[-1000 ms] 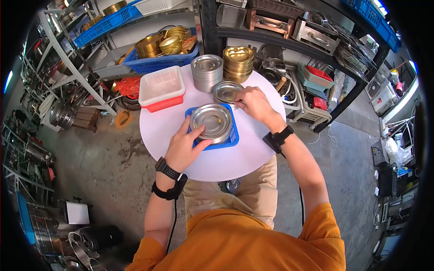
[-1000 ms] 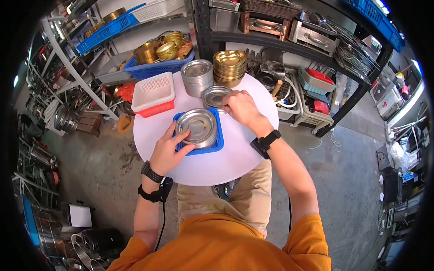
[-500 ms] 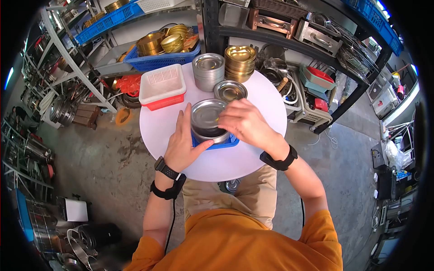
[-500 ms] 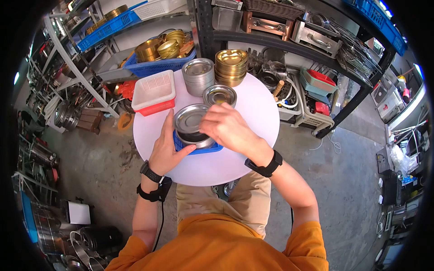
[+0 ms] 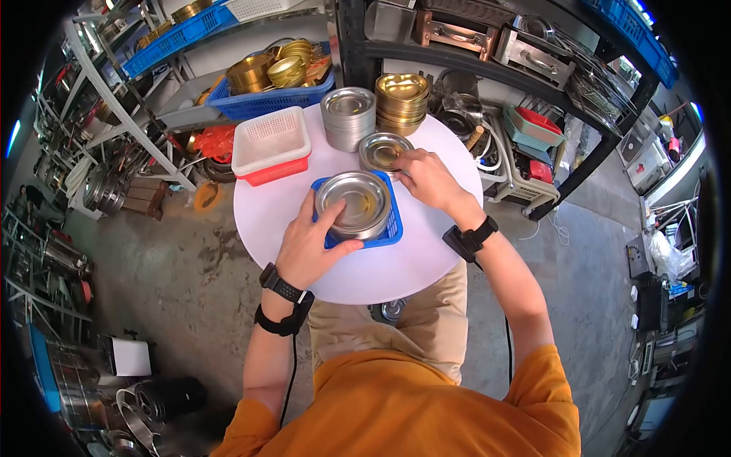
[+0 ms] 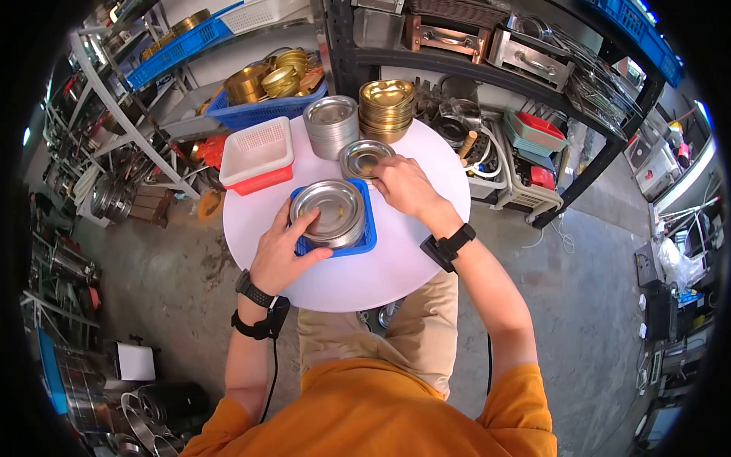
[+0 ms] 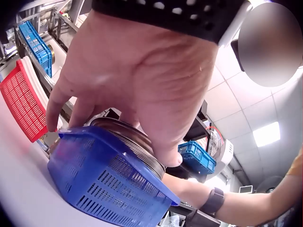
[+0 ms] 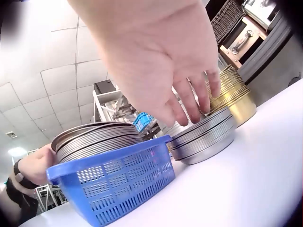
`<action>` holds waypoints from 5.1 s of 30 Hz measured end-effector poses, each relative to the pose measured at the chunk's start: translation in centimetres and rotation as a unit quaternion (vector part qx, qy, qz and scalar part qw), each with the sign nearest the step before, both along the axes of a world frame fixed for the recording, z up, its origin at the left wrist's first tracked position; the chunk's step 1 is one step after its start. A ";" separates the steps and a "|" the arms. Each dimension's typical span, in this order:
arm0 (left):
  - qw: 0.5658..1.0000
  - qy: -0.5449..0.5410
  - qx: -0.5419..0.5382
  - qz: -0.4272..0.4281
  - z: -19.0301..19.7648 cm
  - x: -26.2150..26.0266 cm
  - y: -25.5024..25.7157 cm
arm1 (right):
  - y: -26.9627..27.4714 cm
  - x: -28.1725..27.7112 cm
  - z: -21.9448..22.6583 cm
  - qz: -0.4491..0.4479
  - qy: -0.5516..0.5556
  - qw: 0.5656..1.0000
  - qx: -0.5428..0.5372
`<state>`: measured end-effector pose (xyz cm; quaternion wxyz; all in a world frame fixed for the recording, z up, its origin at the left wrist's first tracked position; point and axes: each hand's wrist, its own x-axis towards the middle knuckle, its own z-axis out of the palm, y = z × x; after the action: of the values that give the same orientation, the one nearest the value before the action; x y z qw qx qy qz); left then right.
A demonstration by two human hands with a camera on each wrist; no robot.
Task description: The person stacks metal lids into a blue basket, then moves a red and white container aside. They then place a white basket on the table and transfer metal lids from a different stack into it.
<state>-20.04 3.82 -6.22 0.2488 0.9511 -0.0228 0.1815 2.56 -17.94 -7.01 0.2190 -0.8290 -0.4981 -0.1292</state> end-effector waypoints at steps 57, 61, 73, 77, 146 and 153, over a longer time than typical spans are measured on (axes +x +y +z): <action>0.990 -0.102 -0.022 -0.096 7.2 4.1 -1.8 | 0.2 -6.1 4.3 0.041 0.094 0.930 0.352; 0.986 -0.129 -0.087 -0.064 5.9 4.2 -2.6 | 2.4 -7.2 2.4 -0.015 0.344 0.856 0.387; 0.983 -0.096 -0.137 -0.078 5.6 2.6 -3.9 | 2.2 -9.0 4.5 0.061 0.635 0.690 0.342; 0.985 -0.075 -0.148 -0.056 5.0 2.9 -3.7 | 2.6 -8.3 3.8 0.066 0.619 0.700 0.350; 0.988 -0.091 0.021 -0.119 2.0 1.1 -0.1 | -0.3 -5.9 1.4 -0.016 0.317 0.815 0.485; 0.993 -0.110 0.024 -0.029 1.1 0.7 0.5 | 0.3 -7.5 0.3 -0.044 0.235 0.922 0.305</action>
<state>-19.35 4.30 -5.08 0.2268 0.9300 -0.0824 0.2772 -4.96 -17.65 -6.69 0.5657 -0.7499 -0.3322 -0.0857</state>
